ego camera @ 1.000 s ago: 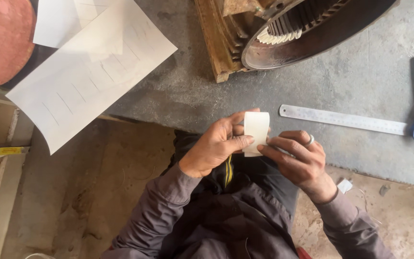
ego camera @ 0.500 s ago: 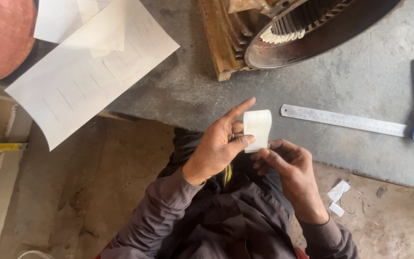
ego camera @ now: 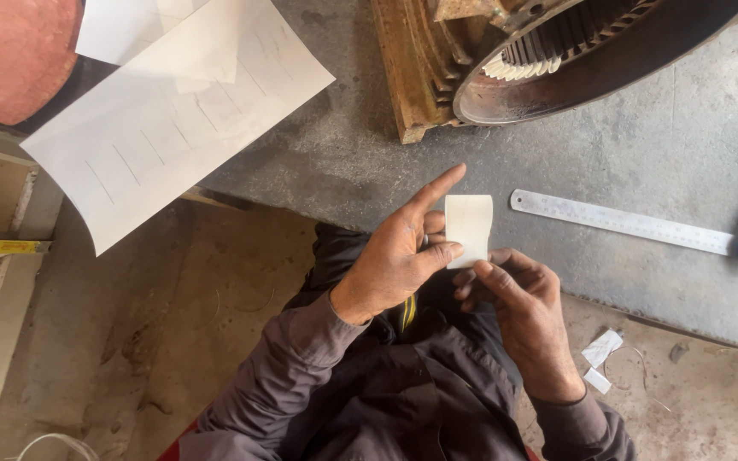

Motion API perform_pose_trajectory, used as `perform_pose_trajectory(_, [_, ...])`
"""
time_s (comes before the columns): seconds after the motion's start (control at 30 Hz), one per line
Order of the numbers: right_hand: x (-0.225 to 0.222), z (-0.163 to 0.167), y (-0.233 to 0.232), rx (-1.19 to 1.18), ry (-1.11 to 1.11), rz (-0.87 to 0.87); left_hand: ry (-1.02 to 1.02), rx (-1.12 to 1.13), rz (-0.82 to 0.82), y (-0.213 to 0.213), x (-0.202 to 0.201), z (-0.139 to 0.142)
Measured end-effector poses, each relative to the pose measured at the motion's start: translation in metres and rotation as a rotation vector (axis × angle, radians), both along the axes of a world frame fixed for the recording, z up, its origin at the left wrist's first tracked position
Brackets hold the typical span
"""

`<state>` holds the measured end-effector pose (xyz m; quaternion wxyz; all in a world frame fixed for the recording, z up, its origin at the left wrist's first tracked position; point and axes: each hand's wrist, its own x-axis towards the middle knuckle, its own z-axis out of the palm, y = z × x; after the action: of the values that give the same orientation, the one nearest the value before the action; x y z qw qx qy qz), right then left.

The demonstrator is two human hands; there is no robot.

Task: The person folds small white paper strips and inserts them one by one into the slots of a large metal gear-like component. They cut additional strips from a larger sheet using scissors, fold them, and continue inserting them into the component's slots.

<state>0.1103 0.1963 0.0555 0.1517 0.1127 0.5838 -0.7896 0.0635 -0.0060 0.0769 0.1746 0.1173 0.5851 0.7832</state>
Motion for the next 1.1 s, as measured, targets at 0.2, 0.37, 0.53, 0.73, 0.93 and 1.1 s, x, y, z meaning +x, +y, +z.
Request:
perform_pose_trajectory(0.2, [0.006,0.003,-0.007,0.039,0.049,-0.028,-0.012,0.031,-0.051,-0.003,0.000,0.006])
perform_pose_trajectory(0.37, [0.013,0.006,-0.010,0.070,0.096,-0.032,-0.029,0.115,-0.104,-0.006,-0.001,0.008])
perform_pose_trajectory(0.53, [0.010,0.002,-0.011,0.026,0.109,-0.051,0.000,0.081,-0.085,-0.004,0.001,0.008])
perform_pose_trajectory(0.73, [0.008,-0.003,-0.011,-0.021,0.082,-0.060,0.008,0.059,-0.034,-0.002,0.003,0.008])
perform_pose_trajectory(0.93, [0.007,-0.004,-0.011,-0.100,0.040,-0.056,-0.014,0.026,0.006,-0.001,0.004,0.009])
perform_pose_trajectory(1.1, [0.008,-0.013,-0.011,-0.102,0.078,-0.066,0.066,0.002,0.028,0.000,0.004,0.012])
